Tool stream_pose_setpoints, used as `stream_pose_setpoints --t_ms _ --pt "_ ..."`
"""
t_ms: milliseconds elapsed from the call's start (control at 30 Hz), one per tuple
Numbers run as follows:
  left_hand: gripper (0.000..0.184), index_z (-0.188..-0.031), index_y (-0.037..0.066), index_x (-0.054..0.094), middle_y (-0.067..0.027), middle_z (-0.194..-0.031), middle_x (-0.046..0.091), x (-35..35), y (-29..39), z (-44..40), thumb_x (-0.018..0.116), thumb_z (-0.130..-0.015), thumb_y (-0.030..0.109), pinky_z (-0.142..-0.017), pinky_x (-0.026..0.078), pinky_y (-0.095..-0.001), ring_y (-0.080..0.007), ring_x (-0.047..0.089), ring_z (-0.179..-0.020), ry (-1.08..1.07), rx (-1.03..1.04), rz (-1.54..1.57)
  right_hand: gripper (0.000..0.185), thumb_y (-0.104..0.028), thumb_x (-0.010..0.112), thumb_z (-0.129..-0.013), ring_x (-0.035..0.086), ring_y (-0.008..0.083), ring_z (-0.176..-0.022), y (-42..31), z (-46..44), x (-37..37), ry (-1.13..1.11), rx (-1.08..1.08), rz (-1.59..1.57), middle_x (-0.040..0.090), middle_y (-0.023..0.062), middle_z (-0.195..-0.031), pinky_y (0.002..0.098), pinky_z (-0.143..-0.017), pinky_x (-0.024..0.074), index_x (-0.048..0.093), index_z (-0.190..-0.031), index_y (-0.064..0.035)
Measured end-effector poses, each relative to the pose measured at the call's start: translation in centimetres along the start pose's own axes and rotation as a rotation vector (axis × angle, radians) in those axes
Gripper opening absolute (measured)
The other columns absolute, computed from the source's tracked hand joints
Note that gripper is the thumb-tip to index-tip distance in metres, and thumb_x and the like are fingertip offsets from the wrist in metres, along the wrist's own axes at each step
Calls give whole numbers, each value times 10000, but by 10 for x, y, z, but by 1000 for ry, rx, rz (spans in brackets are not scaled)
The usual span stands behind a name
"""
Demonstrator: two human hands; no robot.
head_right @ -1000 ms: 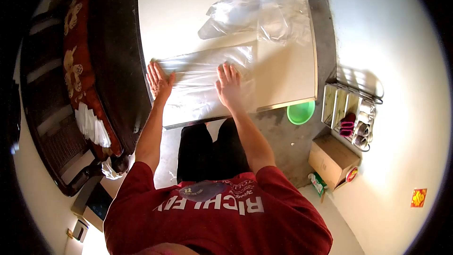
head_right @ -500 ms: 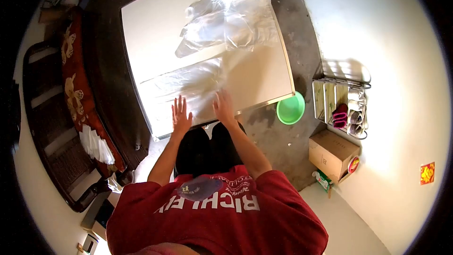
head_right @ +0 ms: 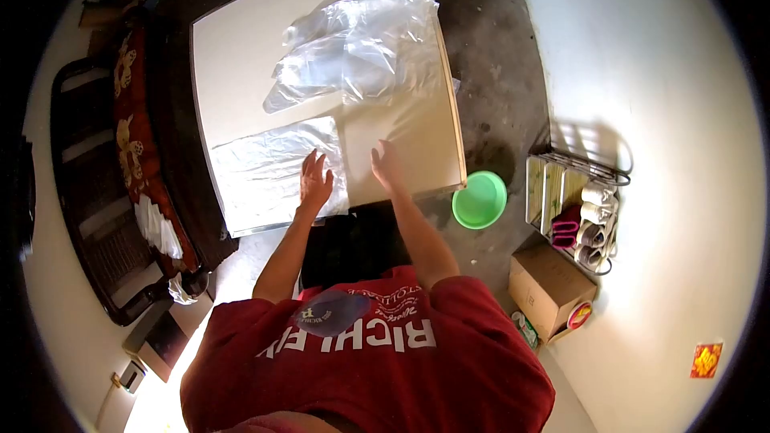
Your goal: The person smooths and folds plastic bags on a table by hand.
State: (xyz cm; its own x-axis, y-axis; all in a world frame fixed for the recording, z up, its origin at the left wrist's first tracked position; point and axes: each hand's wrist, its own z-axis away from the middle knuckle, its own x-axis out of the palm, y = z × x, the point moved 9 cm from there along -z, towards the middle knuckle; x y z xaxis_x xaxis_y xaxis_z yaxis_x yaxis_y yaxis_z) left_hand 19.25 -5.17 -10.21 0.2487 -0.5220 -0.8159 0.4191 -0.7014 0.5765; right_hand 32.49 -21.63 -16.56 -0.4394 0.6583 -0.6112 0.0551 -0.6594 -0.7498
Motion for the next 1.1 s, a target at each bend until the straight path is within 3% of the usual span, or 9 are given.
stream_pose_setpoints --t_ms 133,300,433,567,633,767,833,967,1100 --pt "382 -1149 -10 474 -215 -1273 408 28 33 -39 535 -789 102 -977 346 -416 -363 387 -1174 -40 -75 160 365 -145 536 -863 561 230 -986 20 -41 -1 -49 325 -512 548 107 -1140 333 -763 477 464 -1196 -16" --pt "354 -1137 8 490 -182 -1278 424 37 64 -73 538 -802 112 -948 379 -409 -356 429 -1143 -19 -117 200 401 -131 573 -826 624 193 -828 6 -86 -4 -102 428 -819 578 106 -1005 290 -621 501 441 -1187 -18" --pt "255 -1040 30 564 -193 -1183 509 22 74 -75 560 -793 93 -884 433 -398 -367 514 -1038 104 -200 335 199 -185 603 -820 602 157 -656 13 -109 23 -158 609 -735 586 55 -775 275 -557 467 541 -910 -19" --pt "251 -1026 11 564 -191 -1139 538 26 56 -60 566 -793 104 -873 441 -392 -364 530 -1018 127 -385 493 182 -193 615 -813 513 102 -502 8 -115 12 -49 499 -527 549 26 -637 239 -485 424 533 -785 -34" --pt "261 -1031 3 558 -192 -1130 543 28 51 -58 568 -793 110 -875 440 -391 -361 532 -1018 108 -470 578 195 -195 617 -813 505 94 -495 -20 -113 -10 38 210 -419 550 30 -615 244 -483 413 537 -754 -26" --pt "484 -1201 -4 430 -207 -1188 496 6 72 -67 605 -775 144 -925 402 -401 -346 484 -1095 198 -326 300 218 -222 605 -822 591 186 -666 -60 -81 -48 -5 6 -426 610 96 -742 307 -617 456 577 -832 -6" --pt "572 -1244 1 385 -214 -1220 468 -4 99 -77 636 -751 148 -951 379 -400 -340 449 -1138 198 -133 184 197 -187 596 -835 584 160 -709 -75 -64 -63 10 -21 -474 607 82 -755 281 -656 462 576 -872 6" --pt "418 -1117 19 500 -176 -1112 542 -2 106 -81 631 -725 79 -859 426 -414 -353 515 -1014 132 -82 193 192 -132 571 -862 569 121 -821 -97 -40 -74 -109 -116 -538 599 70 -828 260 -774 454 570 -973 25" --pt "258 -966 23 565 -158 -957 596 -1 101 -70 625 -717 54 -739 459 -413 -352 559 -880 68 -141 197 179 -152 549 -881 560 108 -842 -102 -23 -78 -133 -84 -770 599 74 -839 254 -795 437 539 -910 24"
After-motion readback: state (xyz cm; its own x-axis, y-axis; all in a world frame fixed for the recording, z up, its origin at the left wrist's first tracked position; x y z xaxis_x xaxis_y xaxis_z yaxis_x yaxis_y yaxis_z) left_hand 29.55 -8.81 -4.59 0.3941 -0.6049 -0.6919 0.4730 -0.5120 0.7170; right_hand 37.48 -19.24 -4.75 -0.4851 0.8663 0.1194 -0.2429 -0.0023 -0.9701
